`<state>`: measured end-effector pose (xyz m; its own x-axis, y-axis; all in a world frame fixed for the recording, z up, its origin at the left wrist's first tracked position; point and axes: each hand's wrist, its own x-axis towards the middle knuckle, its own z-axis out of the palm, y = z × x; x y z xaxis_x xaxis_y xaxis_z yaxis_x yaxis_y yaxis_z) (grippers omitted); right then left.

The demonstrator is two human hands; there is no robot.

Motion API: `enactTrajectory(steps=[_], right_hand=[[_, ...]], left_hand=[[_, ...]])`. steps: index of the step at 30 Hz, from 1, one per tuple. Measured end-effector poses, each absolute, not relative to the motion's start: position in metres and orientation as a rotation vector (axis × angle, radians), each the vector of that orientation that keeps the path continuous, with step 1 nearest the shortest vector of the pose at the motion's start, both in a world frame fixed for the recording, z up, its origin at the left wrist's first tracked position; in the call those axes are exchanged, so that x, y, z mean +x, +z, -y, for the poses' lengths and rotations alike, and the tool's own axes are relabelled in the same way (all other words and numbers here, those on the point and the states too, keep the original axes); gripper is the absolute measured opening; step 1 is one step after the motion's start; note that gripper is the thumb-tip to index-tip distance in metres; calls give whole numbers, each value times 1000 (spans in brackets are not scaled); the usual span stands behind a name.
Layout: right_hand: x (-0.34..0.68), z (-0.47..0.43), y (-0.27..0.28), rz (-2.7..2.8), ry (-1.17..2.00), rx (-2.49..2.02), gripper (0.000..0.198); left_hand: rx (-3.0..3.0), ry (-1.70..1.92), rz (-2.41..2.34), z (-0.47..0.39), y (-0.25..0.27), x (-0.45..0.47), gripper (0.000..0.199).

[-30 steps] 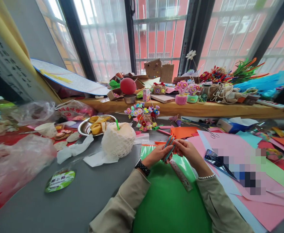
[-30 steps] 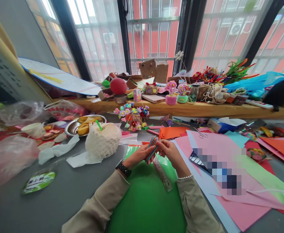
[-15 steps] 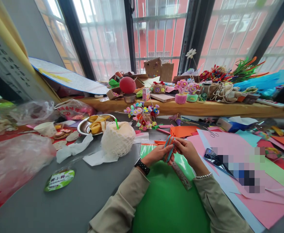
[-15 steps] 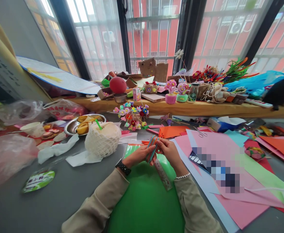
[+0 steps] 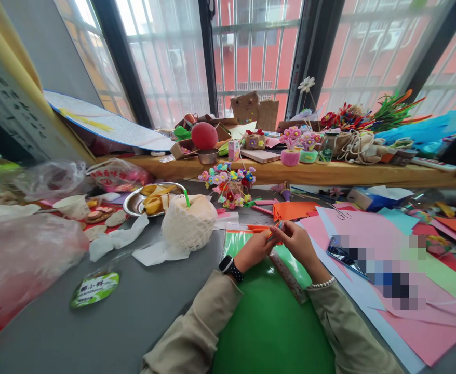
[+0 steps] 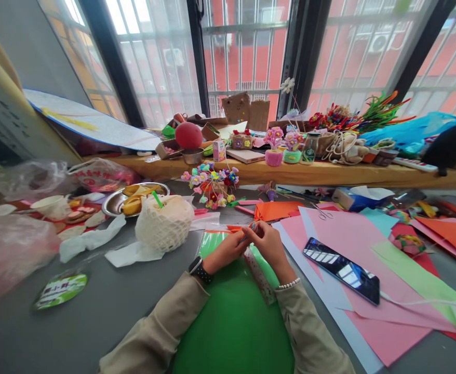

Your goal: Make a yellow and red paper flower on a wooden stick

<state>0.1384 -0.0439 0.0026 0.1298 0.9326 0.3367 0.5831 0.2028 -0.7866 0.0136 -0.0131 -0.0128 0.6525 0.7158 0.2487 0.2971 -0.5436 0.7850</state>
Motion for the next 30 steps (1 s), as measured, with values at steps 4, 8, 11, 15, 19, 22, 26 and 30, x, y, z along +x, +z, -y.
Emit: enactTrajectory(steps=[4,8,11,15,19,22,26,30], right_hand=[[141,42,-2,1577,529,-1436,34],[142,41,-4,1552,626,-1395,32],[143,42,-1,1512,706,-1337,30],[145,44,3,1456,797,-1266,27],[148,43,3,1439,829,-1222,26],[154,42,1,1498,891,-1218,27],[161,39,-5,1658,863,-1313,28],[163,35,-14,1771,665,-1433,26]], left_hand=[[2224,717,-810,10,-16,13,37],[2164,746,-753,10,-12,11,34],[2039,665,-664,13,-3,7,34],[1759,428,-610,12,7,-1,38],[1754,477,-685,5,7,-7,37],[2019,604,-789,1,3,-10,36],[2408,682,-931,1,-1,-11,26],[2580,609,-1001,2,-3,-12,20]])
